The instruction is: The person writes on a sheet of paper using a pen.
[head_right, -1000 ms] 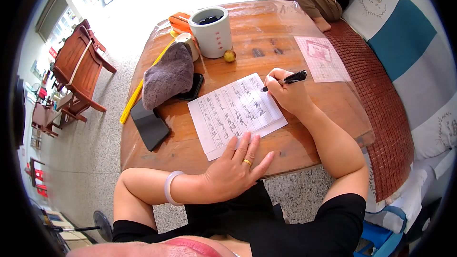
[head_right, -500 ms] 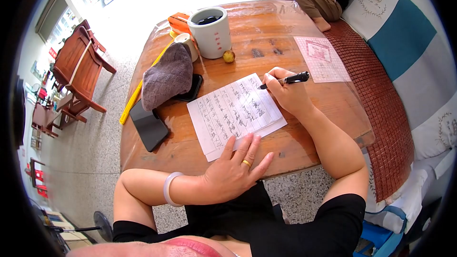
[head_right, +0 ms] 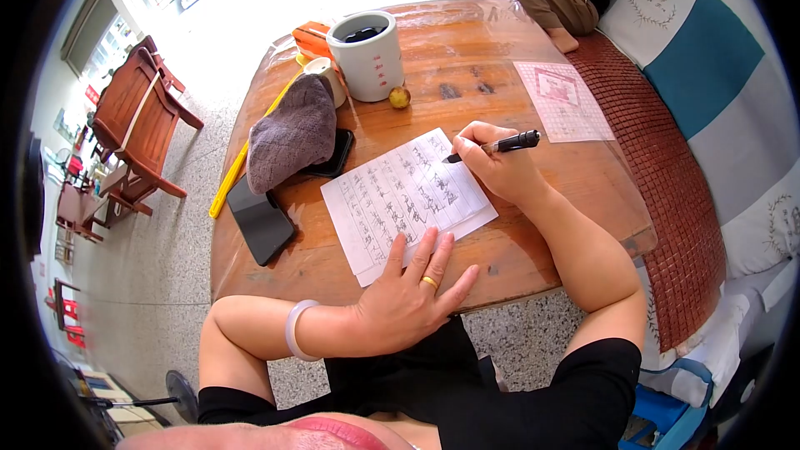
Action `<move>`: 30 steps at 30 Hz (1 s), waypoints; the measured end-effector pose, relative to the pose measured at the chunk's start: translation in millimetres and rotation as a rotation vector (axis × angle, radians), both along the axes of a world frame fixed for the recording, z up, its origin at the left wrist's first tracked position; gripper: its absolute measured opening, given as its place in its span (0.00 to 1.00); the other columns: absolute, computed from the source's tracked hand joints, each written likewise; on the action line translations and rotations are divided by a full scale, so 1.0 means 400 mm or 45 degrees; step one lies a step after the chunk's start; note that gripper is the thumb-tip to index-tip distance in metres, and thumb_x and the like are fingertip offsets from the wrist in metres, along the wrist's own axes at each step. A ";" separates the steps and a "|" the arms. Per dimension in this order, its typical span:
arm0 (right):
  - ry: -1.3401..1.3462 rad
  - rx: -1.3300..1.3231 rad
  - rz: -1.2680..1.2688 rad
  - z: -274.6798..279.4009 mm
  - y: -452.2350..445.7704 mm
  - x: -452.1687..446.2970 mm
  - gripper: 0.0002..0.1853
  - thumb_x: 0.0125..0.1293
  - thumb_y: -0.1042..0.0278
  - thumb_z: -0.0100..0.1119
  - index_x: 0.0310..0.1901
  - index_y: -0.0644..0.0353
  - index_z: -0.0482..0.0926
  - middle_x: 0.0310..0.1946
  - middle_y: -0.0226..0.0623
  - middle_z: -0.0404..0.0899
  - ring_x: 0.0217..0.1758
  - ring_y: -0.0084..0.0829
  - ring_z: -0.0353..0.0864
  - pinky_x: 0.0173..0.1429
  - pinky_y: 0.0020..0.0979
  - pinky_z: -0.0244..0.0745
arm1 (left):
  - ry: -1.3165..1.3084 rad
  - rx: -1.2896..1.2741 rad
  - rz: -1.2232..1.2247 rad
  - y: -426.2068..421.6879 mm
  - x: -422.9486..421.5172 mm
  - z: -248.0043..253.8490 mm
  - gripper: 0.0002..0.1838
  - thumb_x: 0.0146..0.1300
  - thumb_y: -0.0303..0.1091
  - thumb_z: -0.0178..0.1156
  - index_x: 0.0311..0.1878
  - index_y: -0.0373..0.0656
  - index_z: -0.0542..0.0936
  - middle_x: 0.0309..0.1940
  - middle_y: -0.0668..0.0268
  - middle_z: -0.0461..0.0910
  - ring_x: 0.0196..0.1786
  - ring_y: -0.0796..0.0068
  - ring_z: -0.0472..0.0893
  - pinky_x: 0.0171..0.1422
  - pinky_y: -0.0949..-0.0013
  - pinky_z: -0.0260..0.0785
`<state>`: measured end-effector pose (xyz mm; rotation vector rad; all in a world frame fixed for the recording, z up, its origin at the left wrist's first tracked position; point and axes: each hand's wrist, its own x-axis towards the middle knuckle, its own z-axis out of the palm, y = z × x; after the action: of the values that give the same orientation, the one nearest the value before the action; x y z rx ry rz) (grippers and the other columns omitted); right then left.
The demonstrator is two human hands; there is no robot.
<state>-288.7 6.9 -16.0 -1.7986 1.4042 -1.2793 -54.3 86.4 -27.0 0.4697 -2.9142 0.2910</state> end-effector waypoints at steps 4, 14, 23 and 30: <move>0.011 0.015 0.041 0.004 0.001 0.000 0.11 0.69 0.67 0.55 0.33 0.67 0.80 0.26 0.35 0.81 0.31 0.21 0.75 0.36 0.28 0.71 | -0.011 0.003 -0.022 -0.004 0.001 0.001 0.42 0.56 0.56 0.64 0.72 0.49 0.67 0.66 0.35 0.67 0.69 0.36 0.67 0.66 0.34 0.61; -0.135 -0.077 -0.015 -0.023 -0.011 0.004 0.12 0.71 0.66 0.57 0.32 0.64 0.79 0.20 0.27 0.75 0.25 0.14 0.70 0.29 0.22 0.66 | 0.002 0.005 -0.033 -0.004 0.003 -0.001 0.42 0.56 0.55 0.64 0.72 0.47 0.67 0.65 0.33 0.67 0.68 0.36 0.69 0.67 0.37 0.62; -0.043 -0.076 -0.011 -0.034 -0.017 -0.005 0.12 0.70 0.70 0.50 0.31 0.66 0.78 0.24 0.38 0.78 0.26 0.23 0.78 0.33 0.27 0.72 | -0.008 -0.022 -0.021 -0.004 0.002 -0.003 0.34 0.61 0.50 0.58 0.70 0.47 0.69 0.64 0.34 0.69 0.67 0.36 0.70 0.66 0.37 0.62; 0.053 -0.053 -0.054 -0.022 -0.007 0.006 0.10 0.68 0.69 0.53 0.32 0.65 0.79 0.24 0.34 0.79 0.26 0.20 0.76 0.33 0.25 0.71 | 0.048 0.013 -0.015 -0.010 0.000 -0.013 0.27 0.65 0.43 0.52 0.67 0.48 0.73 0.63 0.35 0.70 0.67 0.38 0.71 0.67 0.37 0.62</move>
<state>-286.1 4.1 -24.9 -1.8420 1.4557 -1.3090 -54.2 82.4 -32.3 0.4549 -2.8825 0.2625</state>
